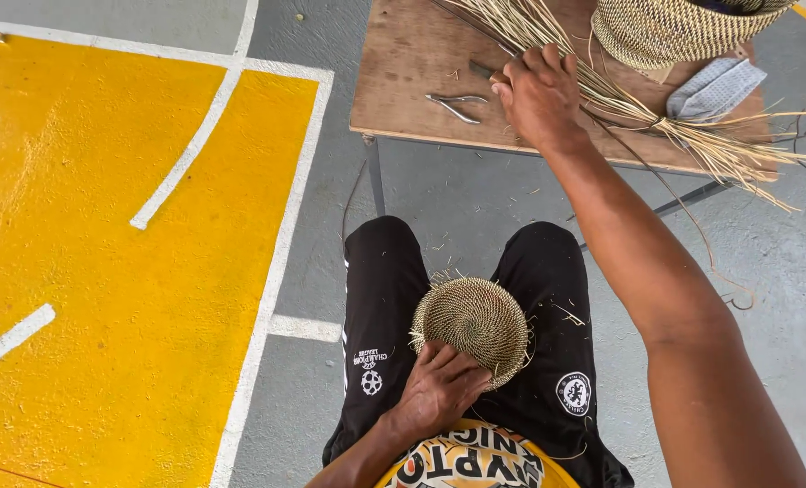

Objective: Weaving a small round basket using fibers.

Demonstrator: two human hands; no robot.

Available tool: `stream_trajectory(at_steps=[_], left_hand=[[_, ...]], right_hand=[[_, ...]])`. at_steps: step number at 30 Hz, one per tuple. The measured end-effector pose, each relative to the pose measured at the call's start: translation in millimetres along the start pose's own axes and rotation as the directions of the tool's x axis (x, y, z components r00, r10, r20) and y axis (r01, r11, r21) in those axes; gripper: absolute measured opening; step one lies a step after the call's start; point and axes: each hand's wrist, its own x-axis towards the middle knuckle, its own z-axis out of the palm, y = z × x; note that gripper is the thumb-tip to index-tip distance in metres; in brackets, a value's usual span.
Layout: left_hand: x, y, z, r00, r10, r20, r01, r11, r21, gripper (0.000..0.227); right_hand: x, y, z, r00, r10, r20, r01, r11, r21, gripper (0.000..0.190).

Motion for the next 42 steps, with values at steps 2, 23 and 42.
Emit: stream_trajectory(at_steps=[2, 23, 42], left_hand=[[-1.1, 0.6, 2.0, 1.0, -0.005, 0.0, 0.005, 1.0, 0.007, 0.02], [2.7, -0.1, -1.9, 0.999, -0.029, 0.017, 0.029, 0.999, -0.02, 0.019], [0.4, -2.3, 1.9, 0.999, -0.041, 0.02, 0.042, 0.999, -0.035, 0.018]], right_hand=[[1.9, -5.4, -12.4, 1.0, 0.026, 0.017, -0.027, 0.998, 0.053, 0.026], [69.3, 85.6, -35.0, 0.873, 0.407, 0.27, -0.455, 0.878, 0.151, 0.01], [73.1, 81.8, -36.6, 0.87, 0.39, 0.302, -0.426, 0.902, 0.062, 0.019]])
